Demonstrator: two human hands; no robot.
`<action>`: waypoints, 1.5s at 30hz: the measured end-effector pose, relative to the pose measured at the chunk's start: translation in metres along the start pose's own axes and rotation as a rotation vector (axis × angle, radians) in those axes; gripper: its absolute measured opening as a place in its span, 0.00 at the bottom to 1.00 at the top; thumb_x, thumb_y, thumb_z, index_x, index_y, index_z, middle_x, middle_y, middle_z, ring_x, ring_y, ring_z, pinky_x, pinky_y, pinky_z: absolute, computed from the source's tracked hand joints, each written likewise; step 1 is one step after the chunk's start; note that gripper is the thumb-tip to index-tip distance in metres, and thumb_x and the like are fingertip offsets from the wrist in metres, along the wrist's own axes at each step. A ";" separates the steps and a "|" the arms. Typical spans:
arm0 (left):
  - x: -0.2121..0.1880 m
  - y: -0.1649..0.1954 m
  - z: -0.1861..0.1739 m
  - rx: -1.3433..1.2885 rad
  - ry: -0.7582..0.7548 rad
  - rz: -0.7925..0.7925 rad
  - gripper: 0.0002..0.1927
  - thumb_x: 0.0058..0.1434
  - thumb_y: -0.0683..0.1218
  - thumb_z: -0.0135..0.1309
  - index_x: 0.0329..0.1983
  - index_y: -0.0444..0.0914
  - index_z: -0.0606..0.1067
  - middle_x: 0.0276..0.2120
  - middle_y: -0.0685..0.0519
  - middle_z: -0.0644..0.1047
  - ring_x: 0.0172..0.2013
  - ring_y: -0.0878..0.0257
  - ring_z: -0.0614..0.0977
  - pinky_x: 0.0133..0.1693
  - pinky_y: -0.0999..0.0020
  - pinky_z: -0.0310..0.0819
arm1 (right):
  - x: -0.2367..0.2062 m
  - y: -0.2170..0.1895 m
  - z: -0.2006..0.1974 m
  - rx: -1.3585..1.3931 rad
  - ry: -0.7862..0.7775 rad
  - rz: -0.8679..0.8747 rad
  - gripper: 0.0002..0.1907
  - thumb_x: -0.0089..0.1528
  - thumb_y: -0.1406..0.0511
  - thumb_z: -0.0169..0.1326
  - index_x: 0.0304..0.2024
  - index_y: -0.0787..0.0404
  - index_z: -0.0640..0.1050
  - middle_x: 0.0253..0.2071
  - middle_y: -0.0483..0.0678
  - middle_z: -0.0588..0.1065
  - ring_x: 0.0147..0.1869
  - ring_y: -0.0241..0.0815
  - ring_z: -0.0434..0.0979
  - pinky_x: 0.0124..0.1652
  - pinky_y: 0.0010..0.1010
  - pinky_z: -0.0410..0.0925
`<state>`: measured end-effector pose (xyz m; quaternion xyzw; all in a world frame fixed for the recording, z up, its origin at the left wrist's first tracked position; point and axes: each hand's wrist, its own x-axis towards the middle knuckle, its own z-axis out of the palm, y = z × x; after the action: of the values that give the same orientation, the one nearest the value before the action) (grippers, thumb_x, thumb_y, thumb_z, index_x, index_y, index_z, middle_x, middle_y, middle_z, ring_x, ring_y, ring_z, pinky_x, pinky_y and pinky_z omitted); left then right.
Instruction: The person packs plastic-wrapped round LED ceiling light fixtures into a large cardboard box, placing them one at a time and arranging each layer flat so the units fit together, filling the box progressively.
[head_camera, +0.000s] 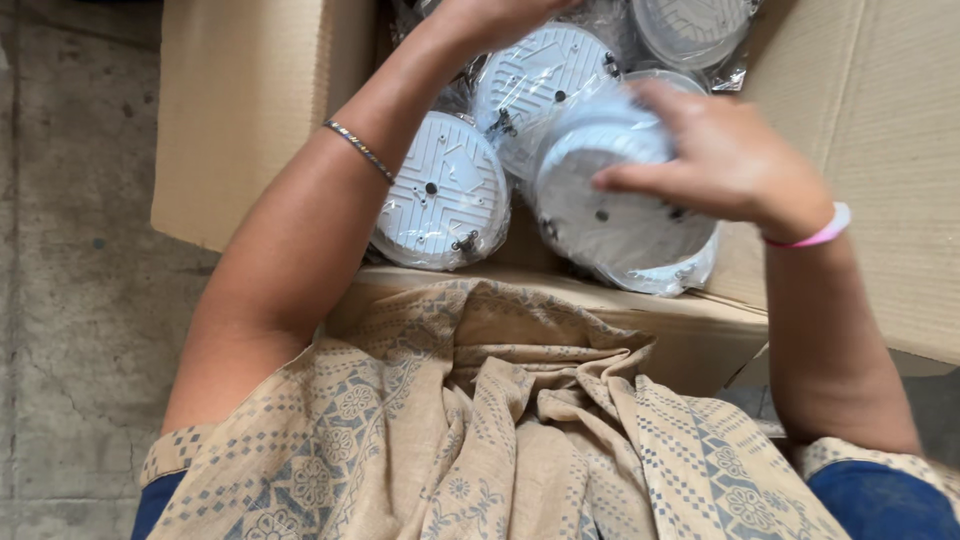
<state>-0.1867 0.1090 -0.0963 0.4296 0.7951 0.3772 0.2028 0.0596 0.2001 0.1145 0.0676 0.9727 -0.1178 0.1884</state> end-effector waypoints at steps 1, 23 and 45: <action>-0.006 0.004 0.003 0.029 -0.001 0.017 0.25 0.70 0.64 0.53 0.52 0.39 0.80 0.41 0.42 0.82 0.41 0.52 0.85 0.44 0.56 0.78 | 0.003 -0.011 0.008 -0.014 -0.042 -0.005 0.47 0.53 0.42 0.63 0.65 0.63 0.71 0.45 0.64 0.79 0.46 0.61 0.81 0.45 0.48 0.73; -0.031 0.006 0.027 0.003 0.010 -0.438 0.57 0.41 0.68 0.74 0.67 0.35 0.63 0.60 0.35 0.70 0.56 0.39 0.76 0.48 0.54 0.80 | 0.006 -0.038 0.070 0.015 0.064 0.053 0.41 0.59 0.46 0.60 0.60 0.70 0.67 0.54 0.69 0.73 0.49 0.69 0.77 0.47 0.54 0.71; -0.027 0.001 0.024 -0.004 0.213 -0.307 0.45 0.43 0.66 0.74 0.50 0.27 0.74 0.48 0.35 0.79 0.47 0.40 0.83 0.45 0.52 0.79 | -0.006 -0.022 0.092 0.104 0.206 -0.037 0.39 0.60 0.48 0.62 0.60 0.70 0.66 0.55 0.63 0.72 0.53 0.62 0.77 0.49 0.50 0.71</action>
<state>-0.1560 0.0971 -0.1104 0.2604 0.8676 0.3865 0.1736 0.0932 0.1551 0.0385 0.0708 0.9806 -0.1638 0.0814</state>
